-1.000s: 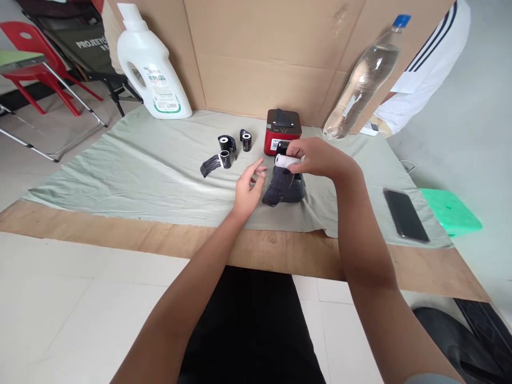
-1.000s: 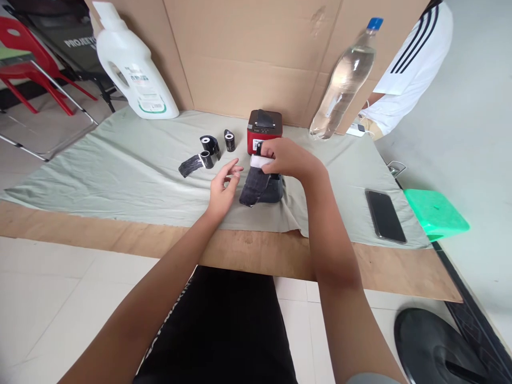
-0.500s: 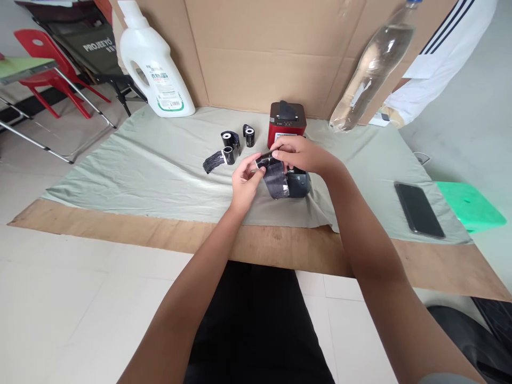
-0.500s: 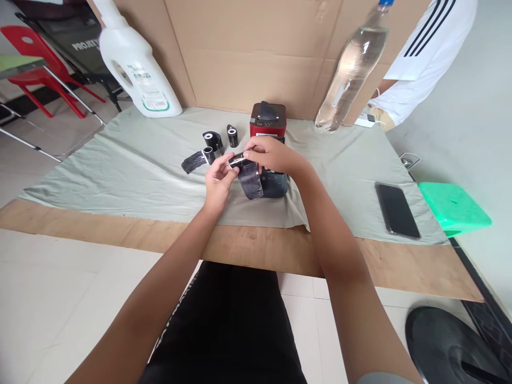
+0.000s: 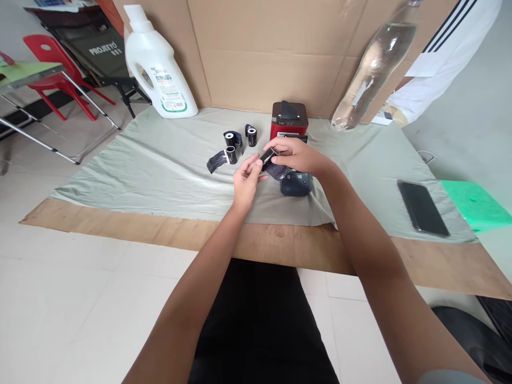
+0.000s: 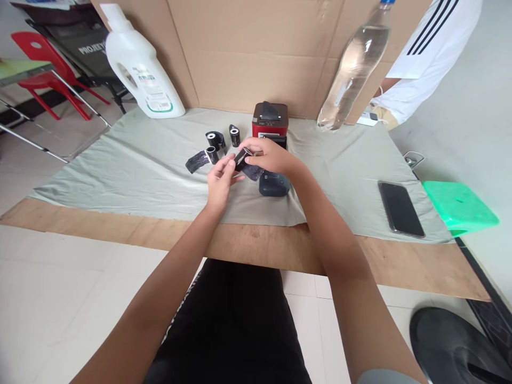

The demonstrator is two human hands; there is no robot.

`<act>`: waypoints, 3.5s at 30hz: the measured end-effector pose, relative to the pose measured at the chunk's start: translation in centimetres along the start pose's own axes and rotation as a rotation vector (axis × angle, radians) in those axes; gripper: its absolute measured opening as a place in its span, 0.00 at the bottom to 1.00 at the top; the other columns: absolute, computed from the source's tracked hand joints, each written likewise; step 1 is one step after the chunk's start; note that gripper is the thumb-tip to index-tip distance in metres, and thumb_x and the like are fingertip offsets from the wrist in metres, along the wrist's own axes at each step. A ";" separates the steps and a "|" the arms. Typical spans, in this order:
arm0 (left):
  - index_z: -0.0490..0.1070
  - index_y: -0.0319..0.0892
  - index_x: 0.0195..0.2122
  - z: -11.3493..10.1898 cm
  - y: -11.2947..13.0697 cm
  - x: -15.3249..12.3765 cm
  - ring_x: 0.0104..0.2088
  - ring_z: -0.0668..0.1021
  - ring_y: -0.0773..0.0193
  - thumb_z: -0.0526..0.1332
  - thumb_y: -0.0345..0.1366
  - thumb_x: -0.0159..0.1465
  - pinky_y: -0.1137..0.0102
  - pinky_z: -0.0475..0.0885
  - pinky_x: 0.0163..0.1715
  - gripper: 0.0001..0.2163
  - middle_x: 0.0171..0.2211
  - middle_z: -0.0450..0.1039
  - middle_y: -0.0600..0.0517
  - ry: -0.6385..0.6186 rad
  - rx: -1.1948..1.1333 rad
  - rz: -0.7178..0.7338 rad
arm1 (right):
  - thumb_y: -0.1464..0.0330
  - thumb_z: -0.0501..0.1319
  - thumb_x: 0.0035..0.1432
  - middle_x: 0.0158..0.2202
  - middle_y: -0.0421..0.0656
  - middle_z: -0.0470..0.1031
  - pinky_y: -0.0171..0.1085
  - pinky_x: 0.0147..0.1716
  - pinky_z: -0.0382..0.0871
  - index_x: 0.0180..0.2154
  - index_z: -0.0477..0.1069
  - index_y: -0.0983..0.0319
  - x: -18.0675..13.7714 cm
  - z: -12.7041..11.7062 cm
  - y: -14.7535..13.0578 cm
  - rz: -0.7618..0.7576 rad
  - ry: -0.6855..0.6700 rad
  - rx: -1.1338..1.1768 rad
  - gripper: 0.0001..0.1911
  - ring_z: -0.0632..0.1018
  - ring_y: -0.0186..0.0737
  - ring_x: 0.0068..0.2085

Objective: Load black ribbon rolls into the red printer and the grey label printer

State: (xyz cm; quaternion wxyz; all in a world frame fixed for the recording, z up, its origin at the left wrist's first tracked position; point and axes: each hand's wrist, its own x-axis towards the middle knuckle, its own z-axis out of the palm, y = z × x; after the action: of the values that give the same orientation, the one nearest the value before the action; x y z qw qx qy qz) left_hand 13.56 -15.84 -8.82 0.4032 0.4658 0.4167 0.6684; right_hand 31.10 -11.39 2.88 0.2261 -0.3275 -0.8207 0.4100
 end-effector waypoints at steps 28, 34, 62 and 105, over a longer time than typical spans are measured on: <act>0.60 0.49 0.70 -0.6 1.3 -0.4 0.62 0.76 0.48 0.74 0.54 0.59 0.56 0.72 0.60 0.41 0.61 0.74 0.42 -0.252 0.456 0.373 | 0.67 0.61 0.64 0.51 0.47 0.82 0.36 0.38 0.74 0.63 0.72 0.62 -0.5 -0.2 0.2 0.258 -0.034 0.026 0.26 0.79 0.43 0.42; 0.61 0.49 0.68 -0.7 0.8 -0.1 0.55 0.80 0.51 0.75 0.56 0.58 0.55 0.74 0.59 0.41 0.53 0.77 0.45 -0.201 0.458 0.378 | 0.66 0.64 0.62 0.44 0.45 0.83 0.37 0.36 0.74 0.60 0.72 0.61 -0.3 -0.3 0.9 0.219 -0.053 0.020 0.25 0.78 0.41 0.37; 0.71 0.45 0.51 -1.0 1.9 -0.8 0.51 0.80 0.58 0.73 0.33 0.59 0.63 0.76 0.55 0.20 0.48 0.77 0.49 -0.131 0.734 0.510 | 0.74 0.65 0.56 0.32 0.38 0.75 0.38 0.32 0.71 0.44 0.66 0.57 1.2 2.7 1.3 0.096 0.159 0.279 0.15 0.75 0.38 0.30; 0.76 0.38 0.47 2.3 1.8 -3.0 0.66 0.70 0.46 0.63 0.33 0.67 0.55 0.66 0.65 0.09 0.64 0.69 0.37 -0.282 1.089 0.000 | 0.57 0.53 0.73 0.52 0.55 0.78 0.51 0.58 0.71 0.54 0.77 0.62 13.8 2.9 3.0 0.253 0.608 -0.707 0.21 0.78 0.54 0.53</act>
State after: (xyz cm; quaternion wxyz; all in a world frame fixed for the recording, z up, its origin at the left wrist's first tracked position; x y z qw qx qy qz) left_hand 16.21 -18.80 -7.51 0.1564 0.6917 0.6437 0.2878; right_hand 20.86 -1.57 0.17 0.2787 -0.5865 -0.7603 0.0160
